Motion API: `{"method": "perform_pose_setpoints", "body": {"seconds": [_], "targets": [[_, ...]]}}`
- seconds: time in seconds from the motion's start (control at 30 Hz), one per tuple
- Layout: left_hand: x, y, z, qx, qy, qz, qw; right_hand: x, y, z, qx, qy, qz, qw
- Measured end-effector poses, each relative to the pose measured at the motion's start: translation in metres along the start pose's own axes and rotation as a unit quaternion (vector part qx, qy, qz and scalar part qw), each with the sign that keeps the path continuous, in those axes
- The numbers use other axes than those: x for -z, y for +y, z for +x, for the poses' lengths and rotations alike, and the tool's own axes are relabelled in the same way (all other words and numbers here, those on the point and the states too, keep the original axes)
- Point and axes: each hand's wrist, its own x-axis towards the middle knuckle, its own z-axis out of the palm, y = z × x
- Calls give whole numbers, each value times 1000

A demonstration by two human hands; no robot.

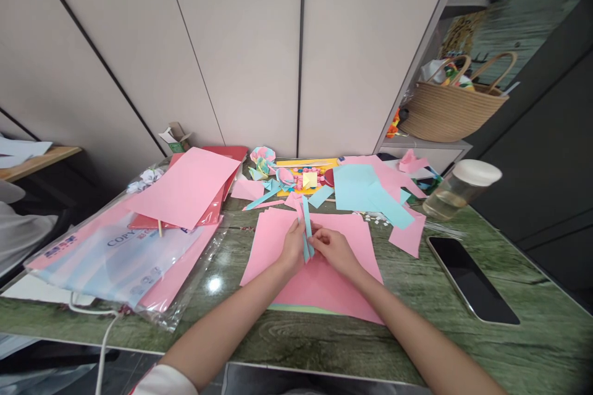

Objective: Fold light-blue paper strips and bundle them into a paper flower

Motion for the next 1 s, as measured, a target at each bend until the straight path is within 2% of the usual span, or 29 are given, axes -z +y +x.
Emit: {"method": "perform_pose_setpoints", "body": {"seconds": [0.17, 0.43, 0.5, 0.6, 0.7, 0.77, 0.87, 1.0], "targets": [[-1, -4, -3, -26, -17, -26, 999, 1, -3, -1, 7, 4, -16, 1000], [3, -5, 0, -62, -40, 33, 997, 3, -4, -1, 21, 0, -49, 999], [3, 0, 2, -48, -37, 49, 997, 9, -6, 0, 25, 16, -65, 997], [3, 6, 1, -3, -44, 69, 997, 21, -5, 2, 32, 72, -89, 993], [3, 10, -4, 25, -103, 113, 988, 32, -3, 7, 28, 99, -67, 992], [2, 11, -8, 46, -160, 131, 977, 36, -3, 9, 8, 68, -10, 998], [1, 12, -11, 84, -229, 114, 963, 38, -6, 10, -16, -15, 97, 995], [0, 14, -11, 77, -231, 113, 963, 40, -10, 9, -25, -45, 166, 985]]}}
